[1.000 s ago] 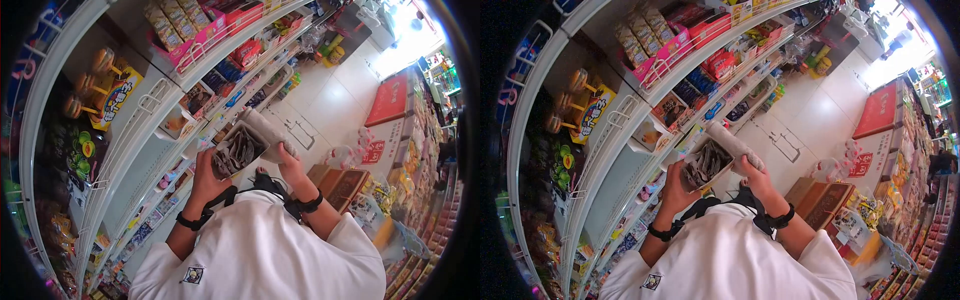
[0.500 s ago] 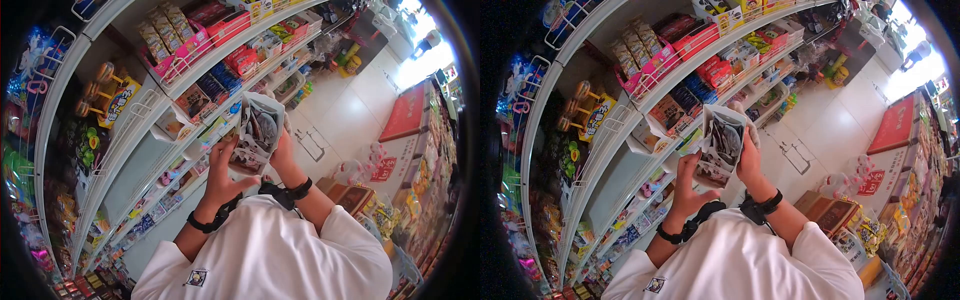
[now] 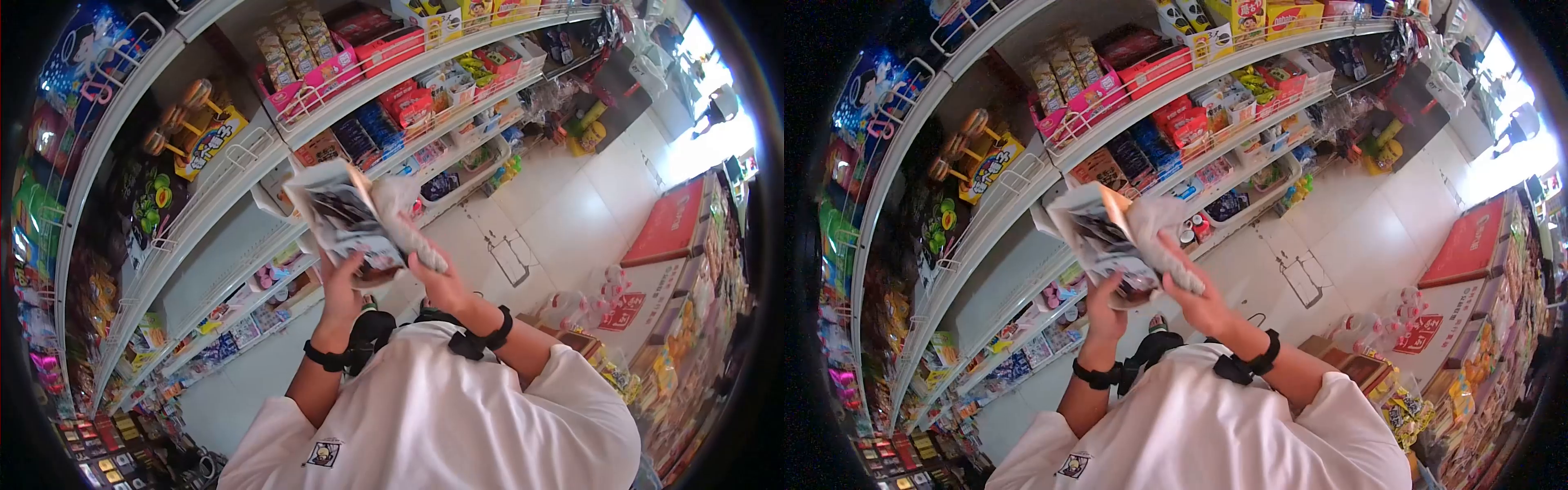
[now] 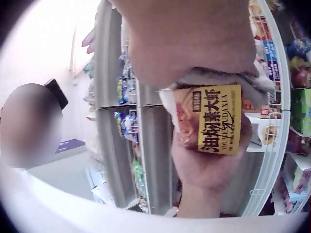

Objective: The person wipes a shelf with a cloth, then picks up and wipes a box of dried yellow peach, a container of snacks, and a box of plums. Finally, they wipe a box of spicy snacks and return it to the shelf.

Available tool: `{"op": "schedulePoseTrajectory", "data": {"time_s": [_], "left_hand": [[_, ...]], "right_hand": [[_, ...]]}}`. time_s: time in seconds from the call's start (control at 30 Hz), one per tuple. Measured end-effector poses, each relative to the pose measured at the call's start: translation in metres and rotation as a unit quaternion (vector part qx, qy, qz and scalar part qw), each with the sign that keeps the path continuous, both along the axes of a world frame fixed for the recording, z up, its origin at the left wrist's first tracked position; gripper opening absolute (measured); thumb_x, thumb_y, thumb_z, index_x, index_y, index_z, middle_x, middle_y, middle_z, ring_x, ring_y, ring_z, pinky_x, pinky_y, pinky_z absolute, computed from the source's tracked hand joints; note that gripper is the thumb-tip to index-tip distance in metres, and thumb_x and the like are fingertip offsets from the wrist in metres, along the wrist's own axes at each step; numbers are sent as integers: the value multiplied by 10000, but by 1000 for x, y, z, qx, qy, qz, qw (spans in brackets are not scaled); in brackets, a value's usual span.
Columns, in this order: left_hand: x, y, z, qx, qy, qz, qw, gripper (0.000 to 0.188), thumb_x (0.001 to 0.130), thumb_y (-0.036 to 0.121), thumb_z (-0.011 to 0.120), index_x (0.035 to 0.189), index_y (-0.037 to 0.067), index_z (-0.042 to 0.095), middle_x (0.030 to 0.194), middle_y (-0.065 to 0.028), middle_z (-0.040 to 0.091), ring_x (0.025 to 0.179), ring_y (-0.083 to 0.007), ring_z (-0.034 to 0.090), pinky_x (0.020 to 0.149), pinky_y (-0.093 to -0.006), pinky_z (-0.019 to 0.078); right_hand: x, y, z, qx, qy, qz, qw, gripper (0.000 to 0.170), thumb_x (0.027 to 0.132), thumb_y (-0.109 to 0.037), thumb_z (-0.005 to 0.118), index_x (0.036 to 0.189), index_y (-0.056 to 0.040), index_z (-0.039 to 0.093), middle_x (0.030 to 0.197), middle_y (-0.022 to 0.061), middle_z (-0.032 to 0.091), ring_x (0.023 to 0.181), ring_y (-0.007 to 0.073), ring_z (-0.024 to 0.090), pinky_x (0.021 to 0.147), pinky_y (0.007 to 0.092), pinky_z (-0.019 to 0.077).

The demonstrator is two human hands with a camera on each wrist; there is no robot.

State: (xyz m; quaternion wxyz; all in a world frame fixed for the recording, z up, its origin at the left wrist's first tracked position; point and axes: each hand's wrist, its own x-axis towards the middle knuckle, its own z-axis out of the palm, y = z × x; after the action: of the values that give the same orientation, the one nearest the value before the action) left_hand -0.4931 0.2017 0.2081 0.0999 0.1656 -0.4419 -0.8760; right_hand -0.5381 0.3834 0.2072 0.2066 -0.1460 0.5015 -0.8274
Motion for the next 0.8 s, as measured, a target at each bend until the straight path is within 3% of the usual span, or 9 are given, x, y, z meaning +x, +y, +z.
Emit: {"op": "schedulePoseTrajectory", "data": {"time_s": [0.03,0.1,0.17,0.27,0.33,0.5,0.63,0.77,0.8], "left_hand": [[-2,-13,-7,31,-7,1,999,741,874,-20,585,1523,122,257,1378,-96,509,1228,-250,544,1036,-413,463],[0,-19,-9,63,-11,5,998,716,881,-9,587,1513,118,276,1372,-98,515,1220,-252,554,1034,-413,467],[4,-11,11,-50,23,-46,997,706,891,6,587,1516,109,275,1383,-108,510,1239,-258,547,1030,-422,475],[14,11,16,2,-15,-62,998,695,893,12,584,1515,103,288,1382,-116,513,1251,-266,543,1038,-431,473],[22,13,1,32,-20,-69,997,689,896,15,580,1517,95,291,1385,-122,513,1252,-272,544,1043,-431,471],[35,15,-5,59,-2,-80,995,595,892,7,564,1449,79,366,1317,-118,570,1205,-291,587,1005,-447,502],[34,12,-4,65,12,-49,997,566,886,33,562,1424,98,395,1274,-100,589,1185,-263,593,940,-447,536],[21,11,-11,68,9,48,997,437,876,93,597,1301,79,495,1193,-65,619,1145,-241,604,968,-422,507],[16,11,-10,44,27,87,995,343,882,125,607,1218,67,564,1155,-53,639,1111,-234,623,996,-416,485]], "right_hand": [[7,7,2,21,59,59,996,538,1014,-187,539,1509,-48,380,1606,112,278,1498,214,174,1193,354,142],[15,21,2,35,105,86,990,544,1011,-166,524,1517,-50,362,1620,132,235,1509,228,138,1196,371,125],[15,24,4,48,150,108,982,551,1008,-146,510,1526,-53,345,1635,152,192,1520,242,101,1200,387,107],[7,20,13,53,130,40,989,556,1004,-127,494,1533,-64,335,1642,159,159,1522,253,95,1200,397,101],[-10,16,23,85,197,-1,977,552,1002,-119,481,1530,-52,335,1651,156,114,1524,253,83,1199,396,98],[-35,1,17,-14,132,-36,990,518,1015,-116,484,1507,-15,356,1577,104,345,1488,211,219,1201,354,147],[-29,-2,23,-105,82,-21,991,493,1024,-136,494,1490,-14,389,1564,86,364,1472,196,243,1194,346,176],[-5,1,0,-32,37,31,998,492,1018,-136,506,1485,-20,403,1562,88,363,1464,201,265,1194,354,183],[0,8,0,12,119,46,992,493,1019,-152,513,1481,-19,408,1553,89,373,1452,205,291,1190,358,199]]}}
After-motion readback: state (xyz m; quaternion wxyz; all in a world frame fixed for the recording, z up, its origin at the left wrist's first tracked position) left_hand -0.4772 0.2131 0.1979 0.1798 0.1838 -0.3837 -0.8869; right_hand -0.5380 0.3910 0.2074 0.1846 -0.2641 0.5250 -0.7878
